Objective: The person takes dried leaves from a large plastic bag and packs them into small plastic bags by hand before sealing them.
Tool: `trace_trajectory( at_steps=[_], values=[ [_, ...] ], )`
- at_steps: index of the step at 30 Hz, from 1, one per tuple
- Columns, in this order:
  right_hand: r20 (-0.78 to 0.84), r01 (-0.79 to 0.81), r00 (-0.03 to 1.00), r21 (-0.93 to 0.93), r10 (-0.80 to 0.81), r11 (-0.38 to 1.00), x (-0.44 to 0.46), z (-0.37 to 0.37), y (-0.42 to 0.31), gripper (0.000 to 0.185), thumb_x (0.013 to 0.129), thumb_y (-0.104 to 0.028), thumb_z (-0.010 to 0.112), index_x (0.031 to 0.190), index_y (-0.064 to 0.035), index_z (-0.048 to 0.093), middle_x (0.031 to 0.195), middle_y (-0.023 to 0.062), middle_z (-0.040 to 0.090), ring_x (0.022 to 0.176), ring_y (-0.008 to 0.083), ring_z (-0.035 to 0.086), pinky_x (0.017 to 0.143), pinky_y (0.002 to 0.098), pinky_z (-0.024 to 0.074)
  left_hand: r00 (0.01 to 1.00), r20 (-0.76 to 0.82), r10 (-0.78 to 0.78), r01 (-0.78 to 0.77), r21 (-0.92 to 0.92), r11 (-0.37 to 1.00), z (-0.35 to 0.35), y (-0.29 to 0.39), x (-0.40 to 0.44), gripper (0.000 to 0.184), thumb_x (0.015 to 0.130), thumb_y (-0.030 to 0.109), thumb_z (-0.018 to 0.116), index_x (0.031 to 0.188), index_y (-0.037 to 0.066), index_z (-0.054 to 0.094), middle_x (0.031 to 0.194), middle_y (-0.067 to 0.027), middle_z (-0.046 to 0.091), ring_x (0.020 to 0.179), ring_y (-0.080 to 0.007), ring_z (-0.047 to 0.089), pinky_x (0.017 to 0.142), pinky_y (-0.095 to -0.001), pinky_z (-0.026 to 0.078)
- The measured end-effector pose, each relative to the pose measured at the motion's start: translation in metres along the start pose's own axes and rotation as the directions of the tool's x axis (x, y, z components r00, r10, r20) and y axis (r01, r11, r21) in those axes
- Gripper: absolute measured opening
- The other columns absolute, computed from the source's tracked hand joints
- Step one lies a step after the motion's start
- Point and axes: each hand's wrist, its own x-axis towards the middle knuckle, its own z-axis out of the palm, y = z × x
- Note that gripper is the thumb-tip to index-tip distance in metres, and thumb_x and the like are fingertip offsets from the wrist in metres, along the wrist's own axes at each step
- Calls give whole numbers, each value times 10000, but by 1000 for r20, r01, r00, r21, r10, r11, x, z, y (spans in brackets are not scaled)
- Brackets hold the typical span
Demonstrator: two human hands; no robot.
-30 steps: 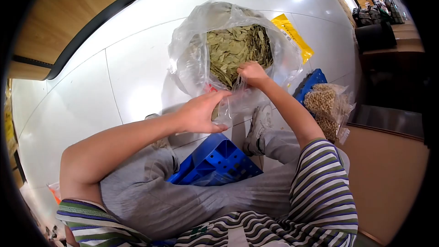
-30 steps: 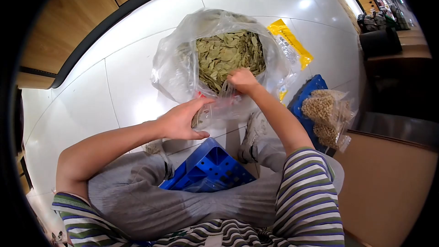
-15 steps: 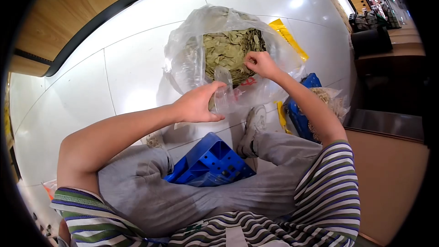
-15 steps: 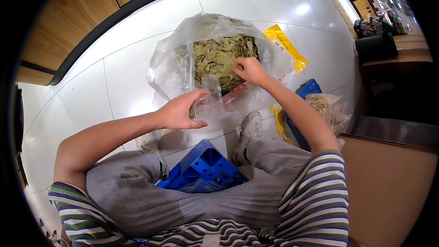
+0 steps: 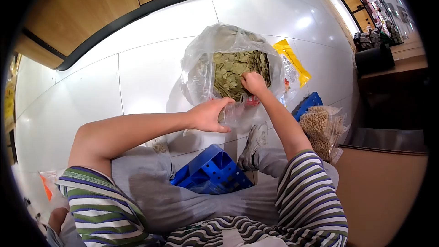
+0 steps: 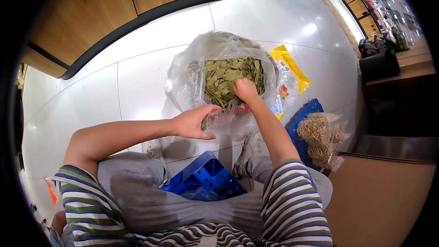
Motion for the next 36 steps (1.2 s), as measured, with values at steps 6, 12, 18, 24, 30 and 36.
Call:
trace_trajectory(
  at_steps=[6, 12, 18, 24, 30, 36],
  values=[
    [88, -39, 995, -54, 44, 998, -5, 11, -4, 211, 879, -221, 621, 973, -36, 660, 835, 244, 685, 813, 426, 673, 758, 513, 543, 1000, -21, 1, -2, -21, 1000, 0, -2, 4, 848, 739, 368, 806, 1396, 24, 396, 1262, -215, 565, 1162, -360, 571, 996, -416, 454],
    [11, -43, 999, 2, 43, 999, -14, 22, -7, 177, 860, -194, 612, 955, -47, 634, 830, 229, 688, 796, 416, 678, 727, 516, 551, 1000, -29, 9, -9, 7, 1000, 2, -4, 4, 850, 741, 375, 800, 1396, 17, 393, 1276, -218, 558, 1173, -368, 562, 1007, -424, 448],
    [-129, -48, 990, 77, 58, 996, -16, 24, -13, 169, 831, -179, 640, 947, -61, 675, 836, 199, 692, 836, 394, 677, 749, 495, 542, 1000, -19, 3, -2, 25, 1000, 0, 1, 2, 853, 744, 380, 794, 1399, 12, 390, 1276, -221, 559, 1175, -370, 560, 1005, -430, 448],
    [-59, -201, 973, 265, 224, 943, -6, 19, -4, 185, 805, -184, 680, 940, -59, 700, 871, 173, 708, 850, 387, 677, 764, 467, 546, 1000, 7, -29, 29, 1, 1000, 0, 0, 3, 865, 742, 388, 793, 1404, 9, 385, 1267, -225, 562, 1165, -368, 563, 1001, -431, 450],
    [34, -174, 985, 229, 171, 958, -6, 26, -3, 217, 780, -181, 702, 917, -13, 690, 880, 220, 701, 869, 411, 675, 796, 483, 539, 1000, -26, 0, 1, 20, 1000, 1, -1, 3, 859, 743, 385, 793, 1404, 14, 388, 1263, -225, 560, 1166, -366, 560, 1004, -425, 446],
    [71, -194, 980, 190, 184, 962, -4, 34, 0, 243, 758, -203, 724, 901, -9, 693, 887, 233, 695, 877, 418, 675, 798, 472, 541, 999, 5, -36, 36, 6, 999, -1, 1, 2, 861, 743, 388, 796, 1406, 23, 386, 1291, -226, 551, 1190, -370, 553, 1014, -424, 444]
  ],
)
